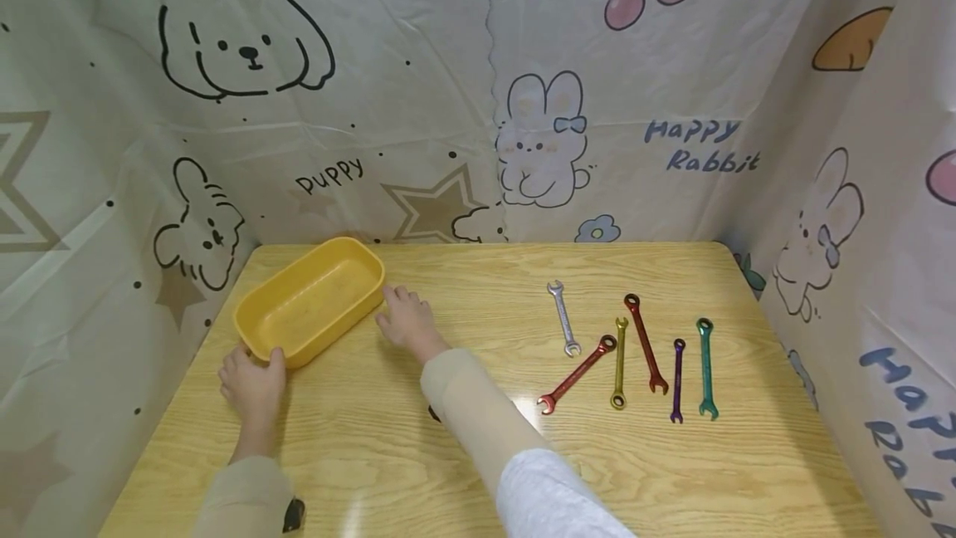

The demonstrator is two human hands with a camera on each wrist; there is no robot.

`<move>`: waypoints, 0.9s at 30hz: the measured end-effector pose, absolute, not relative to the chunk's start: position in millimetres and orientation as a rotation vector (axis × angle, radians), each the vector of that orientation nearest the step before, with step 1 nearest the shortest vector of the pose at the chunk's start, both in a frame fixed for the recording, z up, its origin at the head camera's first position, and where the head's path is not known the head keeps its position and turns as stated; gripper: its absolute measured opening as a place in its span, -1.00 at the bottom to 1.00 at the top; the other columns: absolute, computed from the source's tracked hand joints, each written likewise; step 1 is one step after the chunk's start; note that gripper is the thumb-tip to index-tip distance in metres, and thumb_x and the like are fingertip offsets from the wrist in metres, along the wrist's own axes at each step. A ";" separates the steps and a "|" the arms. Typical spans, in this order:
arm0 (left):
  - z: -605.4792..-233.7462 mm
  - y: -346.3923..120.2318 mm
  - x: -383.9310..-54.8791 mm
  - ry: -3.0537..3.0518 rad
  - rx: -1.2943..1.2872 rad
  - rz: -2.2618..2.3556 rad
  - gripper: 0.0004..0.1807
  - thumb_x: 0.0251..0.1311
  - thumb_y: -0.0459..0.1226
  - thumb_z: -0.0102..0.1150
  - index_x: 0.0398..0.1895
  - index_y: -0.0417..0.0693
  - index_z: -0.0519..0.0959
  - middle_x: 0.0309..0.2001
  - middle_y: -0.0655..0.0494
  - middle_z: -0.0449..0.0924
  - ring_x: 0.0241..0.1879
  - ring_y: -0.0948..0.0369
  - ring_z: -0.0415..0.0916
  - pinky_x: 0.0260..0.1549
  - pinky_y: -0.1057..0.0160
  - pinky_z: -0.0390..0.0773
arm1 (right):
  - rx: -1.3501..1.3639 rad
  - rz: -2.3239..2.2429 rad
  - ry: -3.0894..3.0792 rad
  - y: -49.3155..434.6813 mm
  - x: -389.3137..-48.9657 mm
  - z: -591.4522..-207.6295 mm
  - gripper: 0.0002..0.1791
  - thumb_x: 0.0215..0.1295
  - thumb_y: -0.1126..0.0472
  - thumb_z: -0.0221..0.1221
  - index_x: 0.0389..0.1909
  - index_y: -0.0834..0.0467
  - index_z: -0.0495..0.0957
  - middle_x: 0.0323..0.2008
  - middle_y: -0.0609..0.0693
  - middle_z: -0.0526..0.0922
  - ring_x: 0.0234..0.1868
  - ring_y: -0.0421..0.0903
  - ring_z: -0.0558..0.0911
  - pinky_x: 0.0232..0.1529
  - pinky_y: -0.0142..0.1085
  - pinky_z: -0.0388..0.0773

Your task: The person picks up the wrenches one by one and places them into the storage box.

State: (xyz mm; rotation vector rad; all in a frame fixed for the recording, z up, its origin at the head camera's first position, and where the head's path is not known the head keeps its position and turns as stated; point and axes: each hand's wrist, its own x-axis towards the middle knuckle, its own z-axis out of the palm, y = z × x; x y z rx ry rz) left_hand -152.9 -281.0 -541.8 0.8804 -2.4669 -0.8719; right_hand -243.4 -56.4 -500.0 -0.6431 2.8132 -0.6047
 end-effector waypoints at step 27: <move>-549.0 -276.0 -145.2 -2.359 0.847 -0.915 -0.55 0.07 -0.19 -0.01 -0.08 -0.38 0.31 -0.01 -0.28 0.28 0.04 -0.17 0.15 0.01 -0.12 0.09 | -0.639 -0.523 2.841 -58.7 -244.2 -504.7 -0.45 0.41 -0.04 -0.20 0.35 0.05 0.07 0.30 0.01 0.20 0.27 0.02 0.24 0.17 -0.07 0.25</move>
